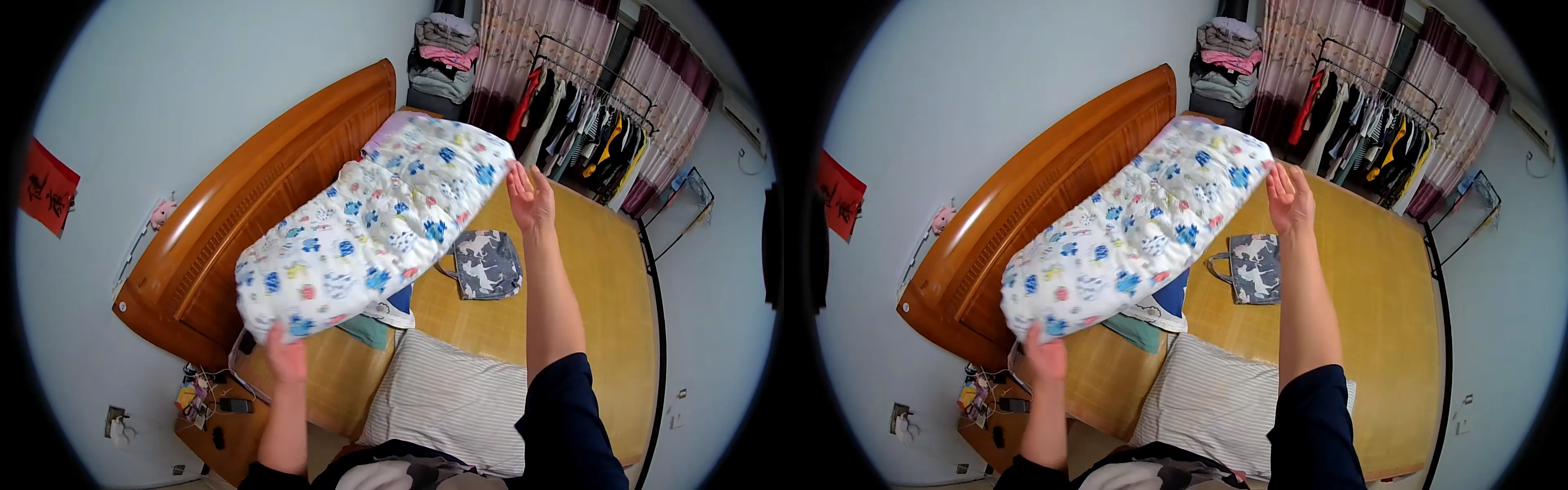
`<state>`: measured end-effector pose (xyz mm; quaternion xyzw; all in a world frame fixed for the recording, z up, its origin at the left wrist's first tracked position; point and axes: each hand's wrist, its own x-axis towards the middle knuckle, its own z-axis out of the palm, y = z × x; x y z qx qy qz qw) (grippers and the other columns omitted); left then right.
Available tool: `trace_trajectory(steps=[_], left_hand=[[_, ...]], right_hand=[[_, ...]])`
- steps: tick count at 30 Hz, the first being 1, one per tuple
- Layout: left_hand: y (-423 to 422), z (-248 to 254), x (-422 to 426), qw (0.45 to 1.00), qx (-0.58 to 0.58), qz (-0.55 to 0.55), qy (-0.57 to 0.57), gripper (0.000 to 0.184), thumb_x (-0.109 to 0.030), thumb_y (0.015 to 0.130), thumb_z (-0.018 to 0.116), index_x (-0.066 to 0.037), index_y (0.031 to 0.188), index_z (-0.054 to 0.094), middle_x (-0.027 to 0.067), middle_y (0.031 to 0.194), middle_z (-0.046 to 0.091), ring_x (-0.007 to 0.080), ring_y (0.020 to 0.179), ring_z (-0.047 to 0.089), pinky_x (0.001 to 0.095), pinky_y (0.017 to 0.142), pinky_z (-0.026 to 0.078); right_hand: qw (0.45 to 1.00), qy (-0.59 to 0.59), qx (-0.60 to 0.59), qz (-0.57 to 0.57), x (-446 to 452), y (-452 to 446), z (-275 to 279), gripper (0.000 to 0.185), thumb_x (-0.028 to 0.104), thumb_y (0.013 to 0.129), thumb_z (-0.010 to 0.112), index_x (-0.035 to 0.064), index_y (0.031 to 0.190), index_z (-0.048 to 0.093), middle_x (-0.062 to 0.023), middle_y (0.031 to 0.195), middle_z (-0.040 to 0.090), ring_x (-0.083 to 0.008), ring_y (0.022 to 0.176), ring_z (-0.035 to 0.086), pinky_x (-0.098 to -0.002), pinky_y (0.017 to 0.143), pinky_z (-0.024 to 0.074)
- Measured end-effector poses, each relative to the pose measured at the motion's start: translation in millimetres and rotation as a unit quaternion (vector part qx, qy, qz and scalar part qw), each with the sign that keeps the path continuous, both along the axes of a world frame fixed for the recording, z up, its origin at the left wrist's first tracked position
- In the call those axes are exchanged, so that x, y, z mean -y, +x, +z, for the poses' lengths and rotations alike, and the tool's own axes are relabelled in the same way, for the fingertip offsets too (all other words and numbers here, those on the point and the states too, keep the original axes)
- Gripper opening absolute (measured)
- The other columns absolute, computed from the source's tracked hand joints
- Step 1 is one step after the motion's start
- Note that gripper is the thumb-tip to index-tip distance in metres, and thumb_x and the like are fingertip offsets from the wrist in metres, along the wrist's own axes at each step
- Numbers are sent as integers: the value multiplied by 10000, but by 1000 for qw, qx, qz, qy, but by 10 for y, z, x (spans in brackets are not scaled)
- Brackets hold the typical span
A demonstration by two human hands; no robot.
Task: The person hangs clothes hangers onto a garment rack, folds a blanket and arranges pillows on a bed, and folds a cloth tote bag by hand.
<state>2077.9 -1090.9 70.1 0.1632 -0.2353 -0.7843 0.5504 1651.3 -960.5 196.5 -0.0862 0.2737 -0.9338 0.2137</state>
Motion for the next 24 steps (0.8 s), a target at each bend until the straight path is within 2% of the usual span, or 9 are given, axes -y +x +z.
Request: trace_trajectory(steps=[2,6,10,13,19,21,22,23,24], left_hand=[[-339,-334,-119,998,7,-46,39,511,-143,828,570,-47,1287,366,103,1272,463,227,1169,445,386,993,362],[-856,-1532,-304,889,65,-185,414,341,-198,888,499,-43,1183,426,128,1218,482,259,1130,463,440,945,392],[-1068,-2025,-553,842,169,-265,438,279,-196,889,474,-38,1118,452,141,1166,517,268,1108,482,435,929,404],[-1149,-2101,-539,833,172,-353,389,226,-186,879,464,-36,1047,485,140,1155,527,275,1090,492,420,908,415],[-1554,-2218,196,857,339,-310,234,337,-199,827,567,-54,1124,501,121,1157,529,226,1056,508,364,857,416],[-1717,-1881,278,857,453,-246,17,460,-188,793,609,-34,1198,455,135,1182,506,247,1077,490,357,901,382],[-1743,-2094,438,806,537,-215,-128,620,-192,753,648,-22,1281,371,190,1289,402,308,1183,398,370,977,324],[-1788,-2069,527,802,539,-221,-130,620,-192,753,648,-22,1281,371,190,1289,402,308,1183,398,370,977,324],[-1835,-2047,617,693,647,-178,-264,678,-215,739,662,-28,1305,340,211,1331,335,332,1224,339,380,1003,293]], right_hand=[[999,46,-9,22,-91,108,-204,281,161,811,605,18,1023,490,-123,977,601,-198,873,594,-271,772,486],[977,117,-47,171,-678,8,-1479,273,157,798,620,29,1012,508,-82,869,596,-174,820,581,-252,758,479],[959,250,116,73,-1658,561,-2375,95,155,832,554,61,836,543,-44,760,585,-132,691,551,-218,628,457],[911,335,239,-12,-2436,850,-2988,63,120,822,534,69,786,532,-54,695,573,-141,626,547,-237,560,457],[827,448,335,-61,-2909,1184,-3548,45,48,820,487,30,786,510,-86,651,553,-150,532,517,-234,469,431],[825,474,305,-43,-2847,1200,-3736,38,41,819,494,22,820,526,-97,677,571,-156,538,532,-246,464,434],[814,508,279,-29,-2747,1206,-3805,56,47,821,506,10,850,537,-103,692,581,-159,549,543,-251,461,434],[802,540,253,-16,-2629,1194,-3870,85,53,823,518,-1,881,548,-108,706,590,-161,561,554,-256,459,435],[799,558,224,1,-2503,1161,-3935,109,62,824,528,-13,898,558,-111,716,595,-162,577,565,-259,470,443]])
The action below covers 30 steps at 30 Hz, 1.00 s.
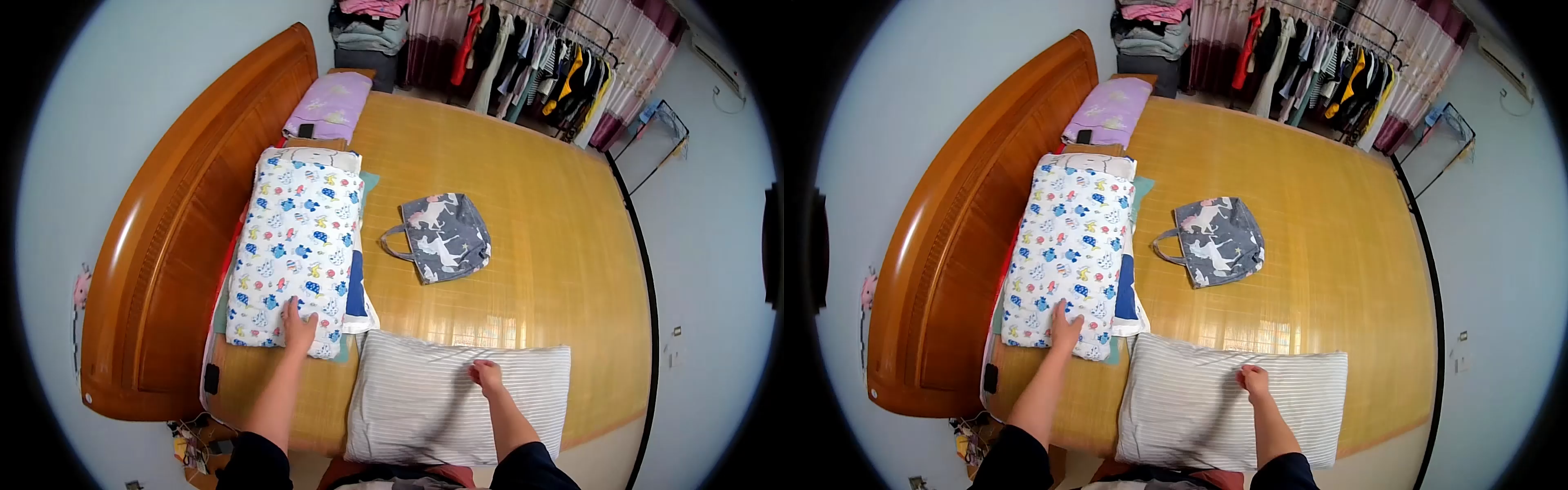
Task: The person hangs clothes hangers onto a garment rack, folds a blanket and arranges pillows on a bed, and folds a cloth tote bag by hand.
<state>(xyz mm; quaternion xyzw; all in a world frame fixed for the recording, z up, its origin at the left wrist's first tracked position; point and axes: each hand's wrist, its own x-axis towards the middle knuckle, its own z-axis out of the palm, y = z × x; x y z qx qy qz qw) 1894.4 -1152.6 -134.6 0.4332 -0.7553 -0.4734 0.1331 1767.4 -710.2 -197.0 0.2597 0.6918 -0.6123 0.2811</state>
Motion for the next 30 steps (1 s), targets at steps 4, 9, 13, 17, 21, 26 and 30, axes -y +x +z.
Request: trace_trajectory(steps=[4,9,13,17,21,26,30], left_hand=[[-102,-86,392,960,178,-128,-177,823,-262,695,707,-48,1357,267,246,1411,167,370,1308,178,402,1054,225],[-248,-311,618,931,250,-188,-188,912,-289,638,757,-55,1365,257,232,1424,140,364,1310,183,400,1049,247],[-360,-485,751,928,265,-195,-174,938,-263,629,766,-56,1374,235,204,1440,108,351,1316,175,369,1048,263],[-414,-651,852,927,263,-205,-170,950,-219,623,769,-22,1372,219,236,1431,100,378,1308,179,374,1052,252],[-487,-684,909,932,257,-208,-151,943,-170,614,767,17,1360,222,271,1418,102,400,1301,188,370,1055,246],[-533,-656,910,933,263,-202,-141,919,-156,618,762,27,1352,240,273,1416,112,389,1305,189,363,1054,248],[-503,-731,930,930,270,-204,-148,937,-177,625,760,-18,1373,218,221,1431,120,368,1310,178,359,1059,247]], right_hand=[[962,119,-123,212,444,-248,-336,223,91,807,546,-67,959,587,-130,787,624,-200,690,608,-287,605,488],[859,264,-245,365,1204,-708,-29,286,95,759,522,19,1022,605,-166,941,630,-319,870,597,-355,775,481],[807,284,-324,403,1543,-1095,-344,304,85,738,512,39,1023,611,-171,1058,590,-320,970,557,-373,853,447],[692,407,-377,462,1789,-1320,-421,287,115,742,522,77,1010,616,-109,1272,453,-320,1184,387,-446,943,343],[599,504,-340,520,1816,-1512,-602,270,190,801,461,99,1007,610,-54,1444,224,-319,1307,206,-499,1015,216],[586,526,-264,558,1837,-1651,-558,376,243,848,408,94,1162,551,-14,1486,46,-309,1353,51,-508,1062,120],[559,536,-272,572,1785,-1706,-660,470,229,838,419,58,1276,430,-6,1483,44,-309,1353,39,-539,1048,113]])
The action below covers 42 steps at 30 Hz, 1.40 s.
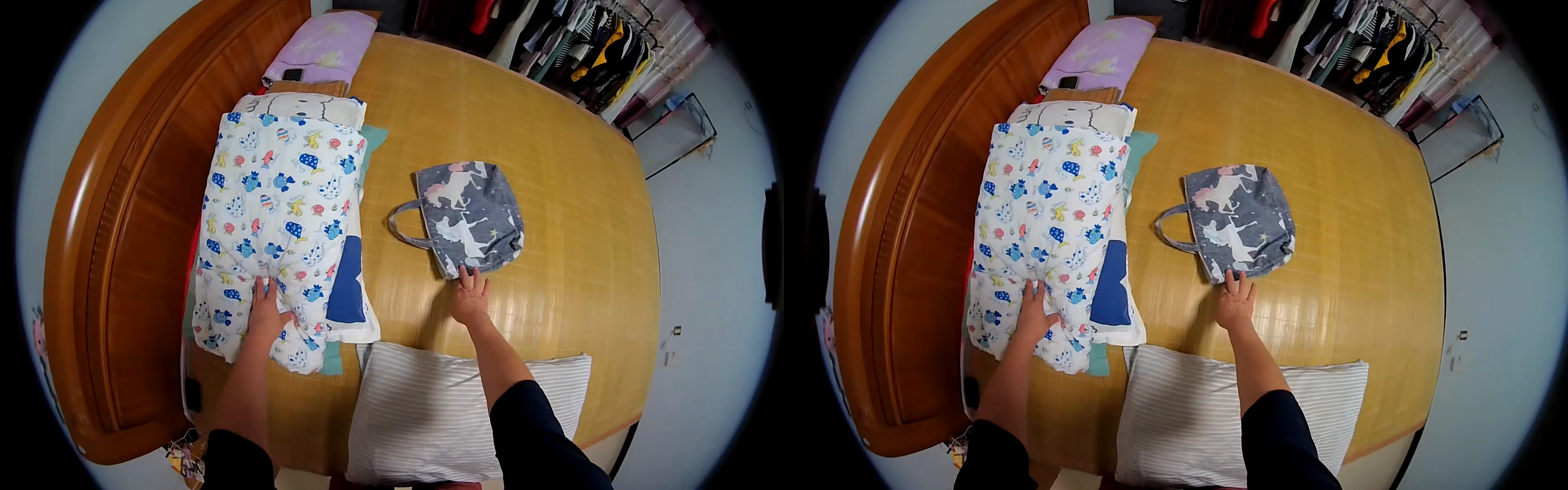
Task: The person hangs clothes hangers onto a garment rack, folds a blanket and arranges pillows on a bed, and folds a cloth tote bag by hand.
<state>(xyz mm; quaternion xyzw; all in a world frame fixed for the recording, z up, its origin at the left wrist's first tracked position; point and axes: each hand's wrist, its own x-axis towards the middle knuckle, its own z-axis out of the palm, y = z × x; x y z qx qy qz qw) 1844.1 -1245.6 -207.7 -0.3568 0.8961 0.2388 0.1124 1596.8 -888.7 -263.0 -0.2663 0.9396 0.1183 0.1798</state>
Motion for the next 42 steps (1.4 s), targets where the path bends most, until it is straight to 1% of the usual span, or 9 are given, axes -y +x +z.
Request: trace_trajectory(steps=[5,8,13,20,25,29,31,36,42], left_hand=[[12,11,-16,1000,-12,-2,0,944,-177,623,761,-20,1375,214,233,1429,114,378,1311,171,364,1058,243],[7,39,-25,1000,-8,0,3,950,-178,622,761,-25,1378,206,233,1430,112,380,1312,163,363,1059,242],[37,29,-99,1000,-14,4,2,934,-196,643,745,-36,1382,197,221,1435,108,373,1320,143,388,1057,236],[516,61,-977,957,-193,0,-215,681,-50,701,601,-27,1317,313,211,1402,195,365,1300,180,480,1049,196],[1567,-395,-2110,989,-93,45,109,832,-293,722,666,-15,1366,219,240,1396,210,403,1285,197,477,1048,194],[1956,-733,-2484,915,-3,167,368,985,-448,664,722,27,1355,205,254,1371,261,359,1274,265,403,1041,240],[2005,-974,-2581,938,-23,136,319,1019,-452,617,759,45,1337,235,243,1325,354,326,1225,366,356,987,329],[1624,-783,-2856,878,-123,123,446,672,-424,647,746,26,1106,551,188,972,625,301,924,602,356,791,463],[1402,-22,-2846,892,-113,54,434,438,-330,737,697,-19,1034,614,111,952,649,194,878,606,313,778,457]], right_hand=[[989,-118,-48,-78,-69,22,401,606,170,730,547,18,1286,361,-40,1457,145,-317,1320,149,-559,940,235],[934,-296,-173,-96,-268,133,887,570,101,664,609,-11,1179,394,-121,1409,234,-326,1276,230,-515,833,286],[902,-335,-261,-74,-920,468,1624,622,59,695,596,-20,1249,326,-160,1390,244,-348,1246,272,-489,886,282],[848,-430,-276,-140,-1930,1236,2279,532,13,754,520,-45,1255,350,-218,1292,304,-344,1216,311,-377,1019,248],[802,-463,-325,-192,-2361,1835,2736,493,-19,753,490,-58,1231,377,-205,1262,336,-339,1184,352,-389,1001,279],[787,-415,-385,-243,-2804,2166,2989,438,21,793,491,-57,1216,413,-204,1246,367,-336,1153,389,-391,984,308],[784,-400,-408,-243,-3129,2297,3042,417,25,821,485,-75,1219,408,-204,1257,362,-328,1159,394,-383,980,318],[768,-376,-432,-286,-3474,2577,3163,425,50,829,490,-57,1232,410,-185,1271,348,-316,1174,381,-378,985,313],[744,-394,-432,-324,-3585,2701,3139,438,77,826,492,2,1253,429,-168,1286,349,-306,1208,340,-387,1003,277]])
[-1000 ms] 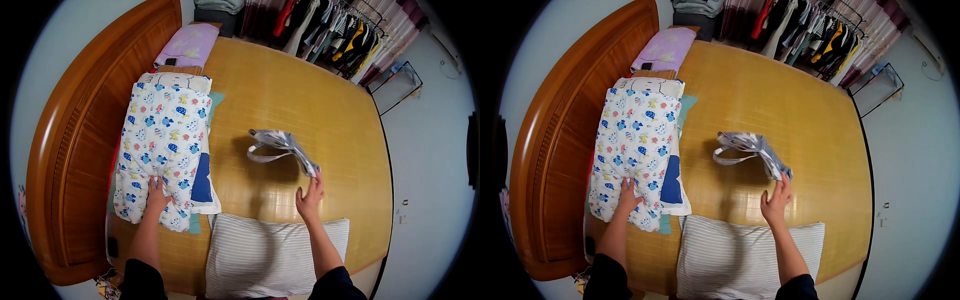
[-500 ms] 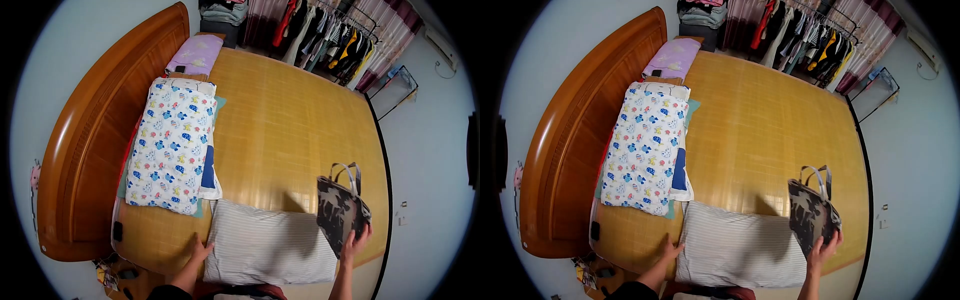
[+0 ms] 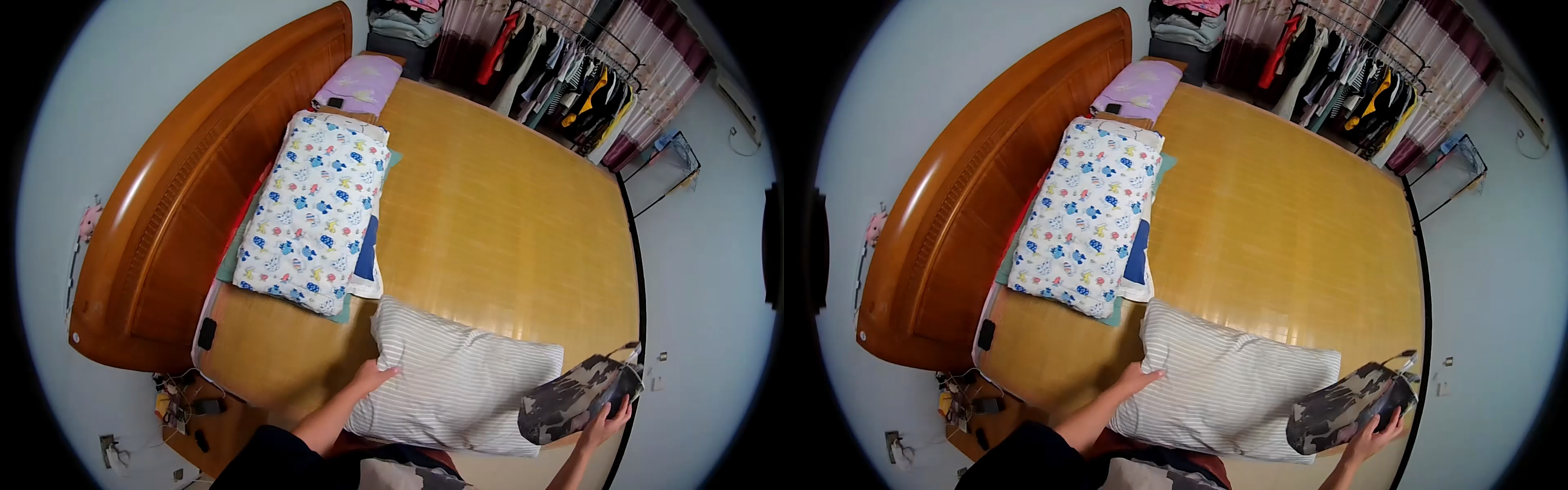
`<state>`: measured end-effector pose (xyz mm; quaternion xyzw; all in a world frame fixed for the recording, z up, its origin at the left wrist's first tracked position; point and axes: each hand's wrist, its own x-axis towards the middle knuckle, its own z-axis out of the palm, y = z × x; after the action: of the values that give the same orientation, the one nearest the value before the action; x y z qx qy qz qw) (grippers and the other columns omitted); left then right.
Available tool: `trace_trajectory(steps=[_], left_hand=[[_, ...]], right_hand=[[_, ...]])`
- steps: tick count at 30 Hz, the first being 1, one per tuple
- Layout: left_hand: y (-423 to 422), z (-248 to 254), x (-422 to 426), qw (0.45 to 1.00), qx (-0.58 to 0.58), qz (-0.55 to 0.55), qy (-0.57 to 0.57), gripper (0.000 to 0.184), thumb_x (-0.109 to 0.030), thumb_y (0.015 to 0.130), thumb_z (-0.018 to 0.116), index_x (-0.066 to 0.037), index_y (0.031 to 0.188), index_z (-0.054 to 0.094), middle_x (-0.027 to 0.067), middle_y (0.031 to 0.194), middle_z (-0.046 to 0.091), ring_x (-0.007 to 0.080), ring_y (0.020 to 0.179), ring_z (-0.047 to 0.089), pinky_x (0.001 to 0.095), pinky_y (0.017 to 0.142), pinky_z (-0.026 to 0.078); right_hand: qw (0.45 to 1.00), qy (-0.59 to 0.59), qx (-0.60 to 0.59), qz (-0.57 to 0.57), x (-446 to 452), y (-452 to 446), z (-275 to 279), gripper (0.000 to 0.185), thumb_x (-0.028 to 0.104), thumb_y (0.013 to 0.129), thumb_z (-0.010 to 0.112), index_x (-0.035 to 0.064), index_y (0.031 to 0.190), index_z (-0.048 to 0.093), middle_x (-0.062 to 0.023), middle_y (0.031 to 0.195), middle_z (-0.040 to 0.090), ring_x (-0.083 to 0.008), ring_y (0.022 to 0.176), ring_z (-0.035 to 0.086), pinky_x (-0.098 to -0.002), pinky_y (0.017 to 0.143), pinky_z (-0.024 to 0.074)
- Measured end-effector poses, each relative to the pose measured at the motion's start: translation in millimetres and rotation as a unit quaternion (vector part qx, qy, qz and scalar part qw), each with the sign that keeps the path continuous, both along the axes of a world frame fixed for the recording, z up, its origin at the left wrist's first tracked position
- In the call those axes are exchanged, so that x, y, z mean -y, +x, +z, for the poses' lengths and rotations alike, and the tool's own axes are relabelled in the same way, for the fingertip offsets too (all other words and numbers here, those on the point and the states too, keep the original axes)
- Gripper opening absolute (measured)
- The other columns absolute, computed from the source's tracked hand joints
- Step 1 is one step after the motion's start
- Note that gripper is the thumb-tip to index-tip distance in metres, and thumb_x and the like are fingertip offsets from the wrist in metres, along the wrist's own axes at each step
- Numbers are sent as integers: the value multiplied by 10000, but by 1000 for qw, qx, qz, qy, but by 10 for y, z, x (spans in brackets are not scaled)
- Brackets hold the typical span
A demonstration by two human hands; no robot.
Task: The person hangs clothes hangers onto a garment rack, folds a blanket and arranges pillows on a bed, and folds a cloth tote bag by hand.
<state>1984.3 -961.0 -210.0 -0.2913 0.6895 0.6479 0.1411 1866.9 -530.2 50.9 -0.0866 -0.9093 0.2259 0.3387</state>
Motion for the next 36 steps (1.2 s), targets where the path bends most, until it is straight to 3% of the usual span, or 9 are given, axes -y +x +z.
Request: trace_trajectory(steps=[3,14,17,20,23,27,29,34,36], left_hand=[[81,861,135,999,-27,8,-15,402,-302,760,680,-12,1030,616,113,951,649,179,876,605,305,777,458],[-301,2454,911,945,-278,-93,-144,376,-303,777,660,23,959,616,106,837,659,203,788,616,314,750,463],[-649,2539,1072,981,-182,60,-1,385,-270,765,681,55,953,598,136,863,640,179,752,609,289,695,475],[-860,2778,1200,955,-229,178,60,380,-248,744,699,55,949,597,149,872,629,177,732,606,281,665,477],[-891,2982,1422,926,-239,290,-13,430,-272,722,690,52,988,593,130,865,628,194,715,597,281,667,477],[-737,2815,1852,898,-289,325,63,541,-344,738,687,88,1032,546,152,896,613,211,747,604,301,667,496],[-563,2665,1941,884,-263,374,101,600,-327,757,682,97,1126,472,190,1007,576,248,832,600,342,726,505],[277,1746,2083,834,-257,431,230,502,-221,851,587,49,1232,403,184,1150,517,302,1004,540,425,828,481],[652,1755,1872,842,-203,451,216,494,-231,866,565,49,1237,398,184,1170,503,307,1028,526,425,857,465]], right_hand=[[999,-28,-7,16,92,21,53,446,63,820,487,11,1259,428,-169,1300,342,-301,1217,331,-385,1013,261],[985,-170,-28,14,205,246,-113,412,65,816,485,9,1224,472,-152,1284,369,-267,1190,376,-350,998,284],[977,-209,-23,31,169,421,-97,331,50,826,481,-18,1148,520,-138,1186,455,-228,1101,452,-329,951,338],[971,-239,-21,14,25,655,-159,178,3,841,477,-44,993,556,-80,989,546,-162,893,524,-271,828,406],[967,-242,-72,-15,-401,850,-283,182,27,857,474,-27,1003,568,-62,934,582,-155,885,542,-274,824,422],[911,-339,-198,-128,-710,863,-355,185,52,871,483,-16,1015,578,-63,991,586,-157,898,540,-275,826,423],[844,-445,-255,-153,-1049,714,-849,204,39,858,488,-23,1033,574,-71,1002,582,-156,904,538,-278,826,424],[810,-426,-56,-400,-1173,627,-2476,221,48,811,528,-33,1004,599,-119,952,626,-223,820,586,-338,768,459],[813,-406,-40,-416,-785,724,-2798,209,30,754,531,-32,931,624,-118,894,626,-220,775,579,-336,746,455]])
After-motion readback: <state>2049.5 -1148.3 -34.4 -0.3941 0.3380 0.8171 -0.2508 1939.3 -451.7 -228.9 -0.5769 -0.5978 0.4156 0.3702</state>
